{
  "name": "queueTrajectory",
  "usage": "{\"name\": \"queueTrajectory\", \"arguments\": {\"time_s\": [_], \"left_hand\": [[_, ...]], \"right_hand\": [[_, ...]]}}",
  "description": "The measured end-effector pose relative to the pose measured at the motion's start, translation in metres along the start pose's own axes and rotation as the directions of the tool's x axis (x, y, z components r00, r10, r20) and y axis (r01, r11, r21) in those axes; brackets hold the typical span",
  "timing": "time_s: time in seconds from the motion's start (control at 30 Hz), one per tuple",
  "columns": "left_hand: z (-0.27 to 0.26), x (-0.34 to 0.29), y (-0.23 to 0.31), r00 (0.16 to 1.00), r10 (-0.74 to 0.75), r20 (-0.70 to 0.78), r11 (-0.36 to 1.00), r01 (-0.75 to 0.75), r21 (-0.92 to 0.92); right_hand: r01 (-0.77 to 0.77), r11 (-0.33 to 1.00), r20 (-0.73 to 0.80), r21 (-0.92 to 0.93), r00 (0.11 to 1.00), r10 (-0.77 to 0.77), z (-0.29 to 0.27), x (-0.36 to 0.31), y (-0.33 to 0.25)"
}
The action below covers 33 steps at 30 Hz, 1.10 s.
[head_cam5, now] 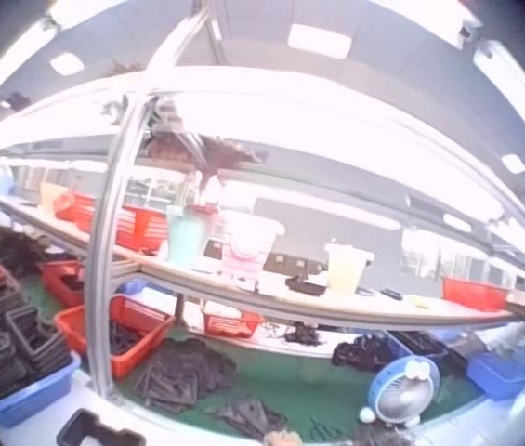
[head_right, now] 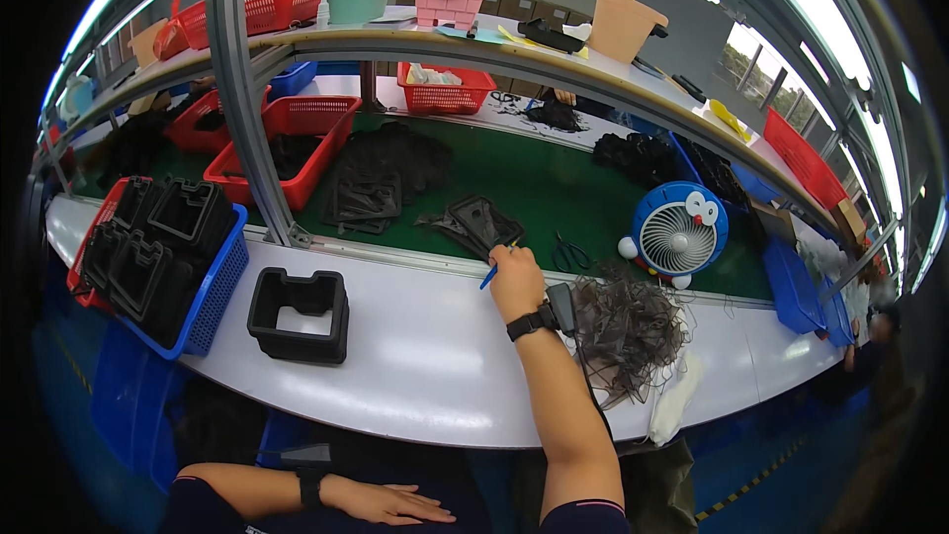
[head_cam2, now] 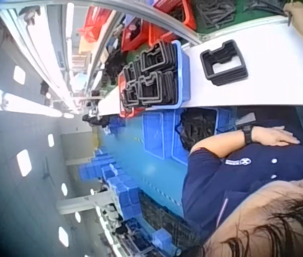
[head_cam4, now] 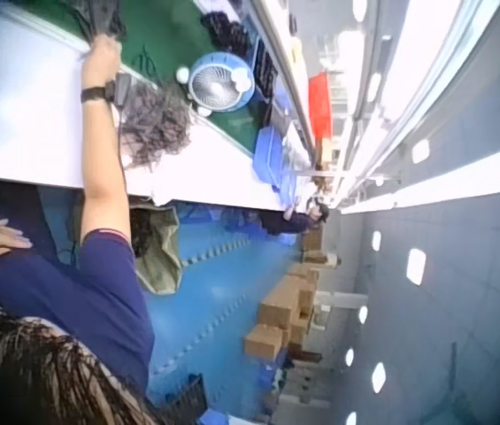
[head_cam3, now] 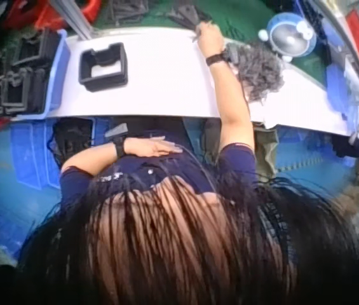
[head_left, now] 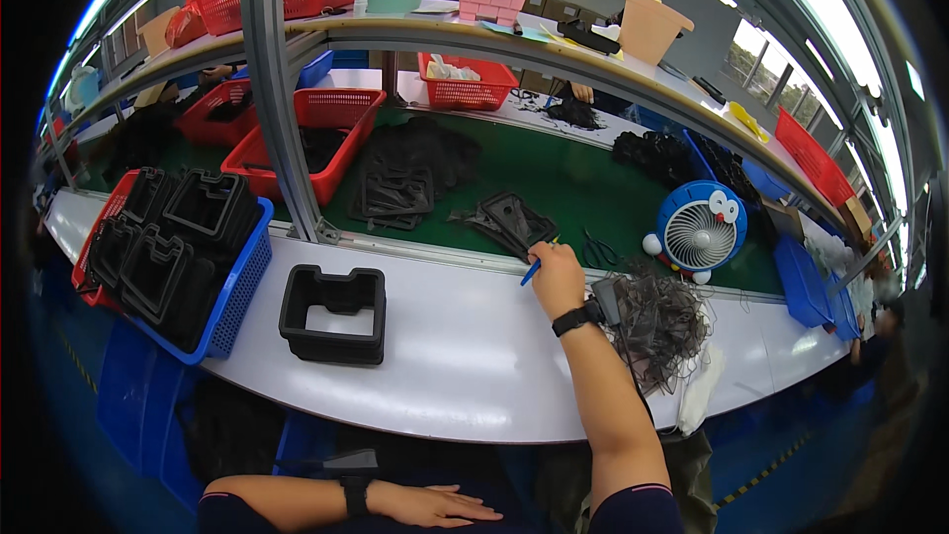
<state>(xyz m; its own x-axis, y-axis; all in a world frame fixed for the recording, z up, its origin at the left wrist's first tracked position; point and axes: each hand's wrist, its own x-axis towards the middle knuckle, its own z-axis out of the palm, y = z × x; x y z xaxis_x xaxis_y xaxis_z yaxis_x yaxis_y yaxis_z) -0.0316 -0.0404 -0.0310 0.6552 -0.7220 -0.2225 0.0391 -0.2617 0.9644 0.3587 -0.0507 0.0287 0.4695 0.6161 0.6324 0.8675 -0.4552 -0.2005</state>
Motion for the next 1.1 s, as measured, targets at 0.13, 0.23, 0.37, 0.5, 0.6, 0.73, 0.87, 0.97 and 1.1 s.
{"name": "queueTrajectory", "arguments": {"time_s": [0.13, 0.23, 0.37, 0.5, 0.6, 0.73, 0.87, 0.97, 1.1], "left_hand": [[-0.015, -0.065, 0.026, 0.903, -0.339, -0.262, 0.799, 0.424, 0.426], [-0.016, -0.094, 0.061, 0.728, -0.336, -0.597, 0.813, 0.545, 0.207], [-0.007, -0.097, 0.077, 0.454, 0.053, -0.89, 0.952, 0.246, 0.182], [-0.027, -0.067, 0.057, 0.391, -0.212, -0.896, 0.945, -0.153, -0.291], [-0.047, -0.048, 0.041, 0.37, -0.321, -0.872, 0.679, -0.552, -0.484], [-0.066, -0.043, 0.026, 0.331, -0.5, -0.8, 0.595, -0.54, -0.595], [-0.057, -0.053, 0.019, 0.363, -0.489, -0.793, 0.589, -0.533, -0.608], [-0.053, -0.056, 0.02, 0.405, -0.493, -0.77, 0.575, -0.513, -0.637], [-0.05, -0.055, 0.024, 0.446, -0.494, -0.746, 0.539, -0.516, -0.666]], "right_hand": [[-0.084, 0.992, 0.033, -0.096, 0.996, 0.087, 0.064, 0.03, 0.006], [-0.133, 0.971, 0.105, -0.199, 0.982, 0.156, 0.078, 0.026, 0.03], [0.018, 1.0, -0.104, -0.005, 0.994, -0.019, 0.043, 0.027, 0.001], [0.165, 0.953, -0.072, 0.254, 0.986, -0.151, -0.06, -0.014, -0.058], [0.138, 0.917, 0.166, 0.374, 0.963, -0.213, -0.109, -0.088, -0.096], [0.06, 0.872, 0.364, 0.485, 0.893, -0.264, -0.122, -0.159, -0.121], [-0.158, 0.875, 0.364, 0.458, 0.931, -0.022, -0.127, -0.164, -0.135], [-0.138, 0.802, 0.329, 0.581, 0.941, -0.077, -0.129, -0.155, -0.148], [-0.124, 0.688, 0.259, 0.715, 0.961, -0.095, -0.115, -0.169, -0.177]]}}
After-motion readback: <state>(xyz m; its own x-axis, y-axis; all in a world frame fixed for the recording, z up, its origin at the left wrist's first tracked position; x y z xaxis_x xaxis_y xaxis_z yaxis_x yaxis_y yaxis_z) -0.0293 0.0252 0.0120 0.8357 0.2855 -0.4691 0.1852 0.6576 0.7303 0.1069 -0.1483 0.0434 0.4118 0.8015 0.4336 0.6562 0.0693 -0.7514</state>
